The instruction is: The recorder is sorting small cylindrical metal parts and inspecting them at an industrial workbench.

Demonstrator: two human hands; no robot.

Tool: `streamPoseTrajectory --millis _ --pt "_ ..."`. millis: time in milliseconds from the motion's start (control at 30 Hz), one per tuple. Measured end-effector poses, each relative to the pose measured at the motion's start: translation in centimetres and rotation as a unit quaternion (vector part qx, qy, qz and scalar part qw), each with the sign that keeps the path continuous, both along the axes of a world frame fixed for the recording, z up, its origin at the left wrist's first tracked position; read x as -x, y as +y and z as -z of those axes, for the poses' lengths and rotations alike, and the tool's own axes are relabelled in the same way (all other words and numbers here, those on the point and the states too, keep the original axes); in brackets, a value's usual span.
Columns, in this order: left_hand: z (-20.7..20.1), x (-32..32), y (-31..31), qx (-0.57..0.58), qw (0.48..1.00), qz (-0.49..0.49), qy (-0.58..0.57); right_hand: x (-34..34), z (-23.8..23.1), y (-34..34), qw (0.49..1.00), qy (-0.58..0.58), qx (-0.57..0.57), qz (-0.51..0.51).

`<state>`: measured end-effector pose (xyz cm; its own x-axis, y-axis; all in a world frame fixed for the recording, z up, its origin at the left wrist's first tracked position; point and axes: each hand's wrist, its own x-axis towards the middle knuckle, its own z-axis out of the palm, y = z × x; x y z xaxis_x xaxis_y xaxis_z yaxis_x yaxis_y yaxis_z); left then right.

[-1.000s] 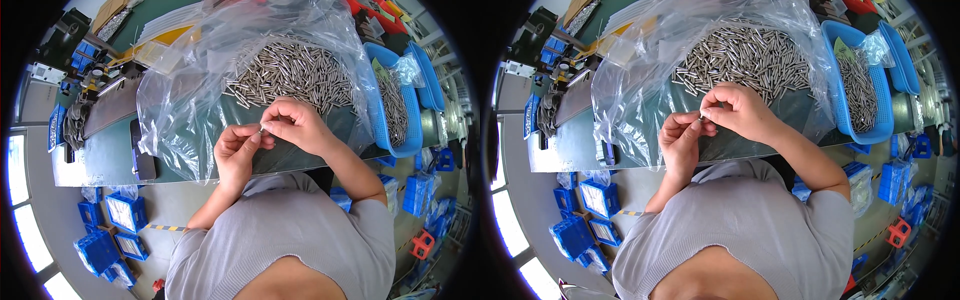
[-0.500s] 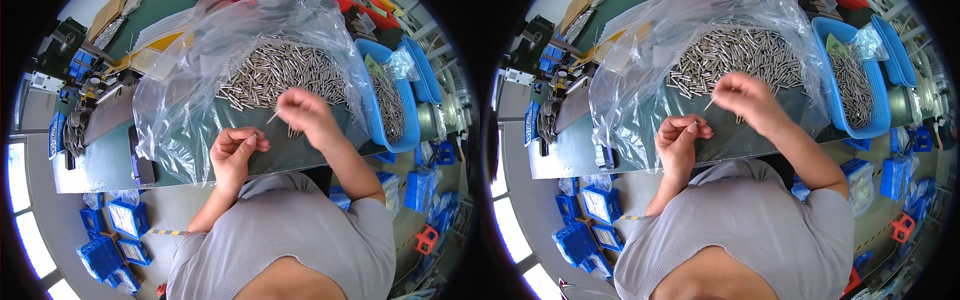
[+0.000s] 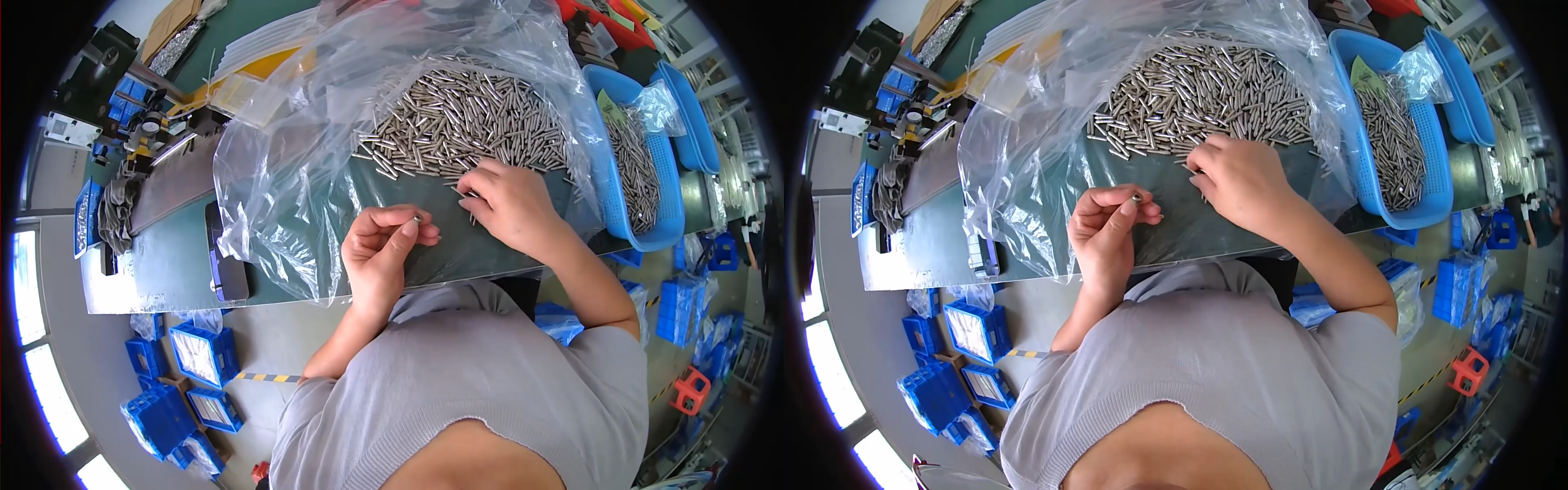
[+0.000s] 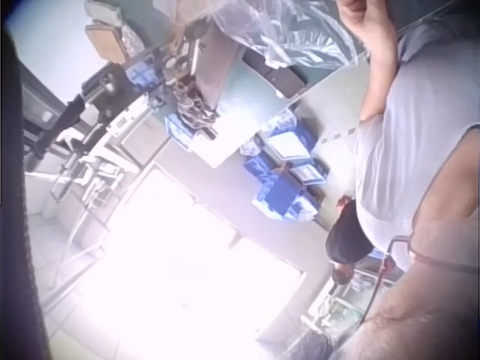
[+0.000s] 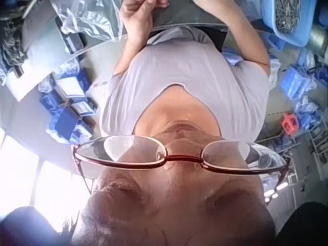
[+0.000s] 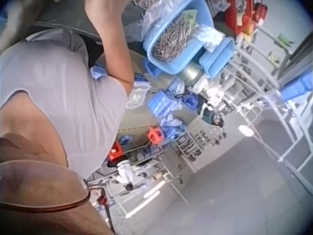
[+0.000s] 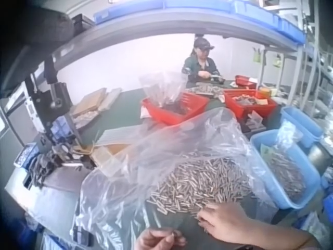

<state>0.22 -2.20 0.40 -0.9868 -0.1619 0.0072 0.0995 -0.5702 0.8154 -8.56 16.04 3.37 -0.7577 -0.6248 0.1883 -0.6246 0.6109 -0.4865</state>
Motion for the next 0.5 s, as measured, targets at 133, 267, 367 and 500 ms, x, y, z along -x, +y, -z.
streamPoseTrajectory --millis 133,267,367,500 --pt "-0.1 0.0 -0.1 0.002 1.000 0.001 0.002 -0.1 0.3 -1.4 0.999 0.039 -0.011 -0.011" --pt "-0.1 0.0 -0.1 0.002 1.000 -0.005 -0.001 -0.1 0.8 -1.7 0.999 0.038 -0.005 -0.015" --pt "-0.2 0.0 0.0 0.014 1.000 -0.004 -0.010 0.2 0.3 -1.5 0.987 -0.038 0.151 -0.035" --pt "-0.2 0.1 0.1 0.019 1.000 0.003 -0.006 0.2 -1.0 -1.8 0.957 -0.156 0.239 -0.054"
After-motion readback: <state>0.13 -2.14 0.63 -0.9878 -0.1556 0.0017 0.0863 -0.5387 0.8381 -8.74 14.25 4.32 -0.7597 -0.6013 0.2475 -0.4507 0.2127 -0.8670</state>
